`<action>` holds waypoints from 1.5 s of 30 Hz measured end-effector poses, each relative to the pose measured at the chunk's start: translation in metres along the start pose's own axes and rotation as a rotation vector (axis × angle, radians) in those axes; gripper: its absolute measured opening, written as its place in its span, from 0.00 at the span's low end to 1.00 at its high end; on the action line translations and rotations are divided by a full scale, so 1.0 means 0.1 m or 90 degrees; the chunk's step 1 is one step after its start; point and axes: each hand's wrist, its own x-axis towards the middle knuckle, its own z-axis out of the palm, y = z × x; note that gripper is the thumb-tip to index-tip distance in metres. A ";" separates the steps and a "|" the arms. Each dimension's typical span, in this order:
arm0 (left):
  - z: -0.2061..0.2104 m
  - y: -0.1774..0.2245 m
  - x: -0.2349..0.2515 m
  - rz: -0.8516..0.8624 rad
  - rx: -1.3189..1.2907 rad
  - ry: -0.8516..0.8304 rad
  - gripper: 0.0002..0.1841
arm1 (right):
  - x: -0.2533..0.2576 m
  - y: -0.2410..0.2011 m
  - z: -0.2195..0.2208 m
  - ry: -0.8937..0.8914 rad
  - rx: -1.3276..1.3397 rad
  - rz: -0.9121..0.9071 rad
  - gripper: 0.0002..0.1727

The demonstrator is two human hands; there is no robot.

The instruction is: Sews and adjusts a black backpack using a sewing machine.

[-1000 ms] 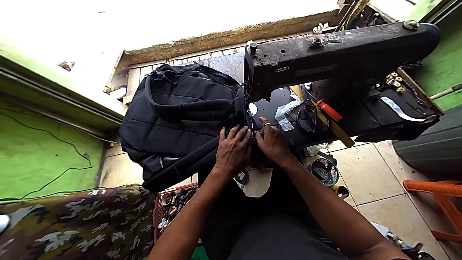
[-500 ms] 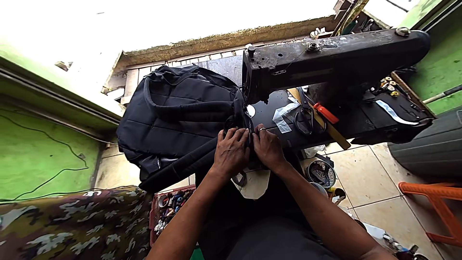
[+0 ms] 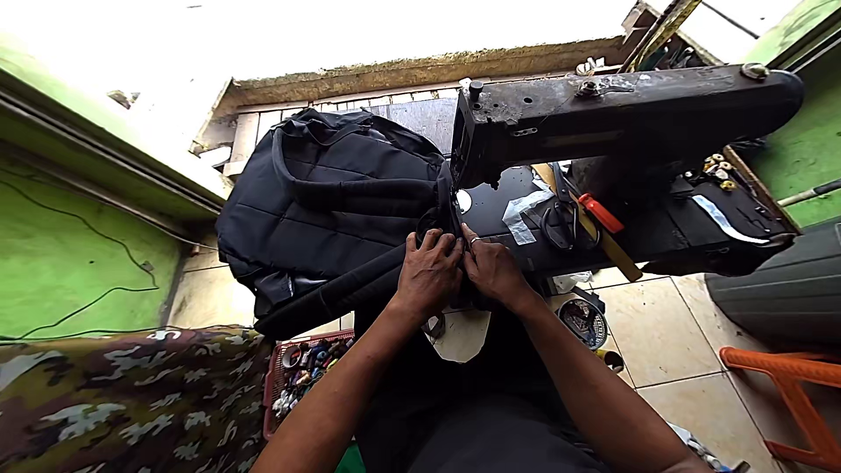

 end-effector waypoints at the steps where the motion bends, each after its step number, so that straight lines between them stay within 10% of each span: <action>1: 0.00 0.00 0.00 0.000 0.000 -0.002 0.21 | 0.00 -0.02 -0.01 -0.003 -0.005 0.002 0.31; 33: 0.02 0.00 0.31 -0.043 0.068 -0.013 0.19 | 0.35 -0.02 -0.07 0.012 -0.137 -0.021 0.29; 45: 0.06 -0.05 0.26 -0.033 0.023 0.023 0.20 | 0.24 0.24 -0.07 0.050 0.106 -0.053 0.32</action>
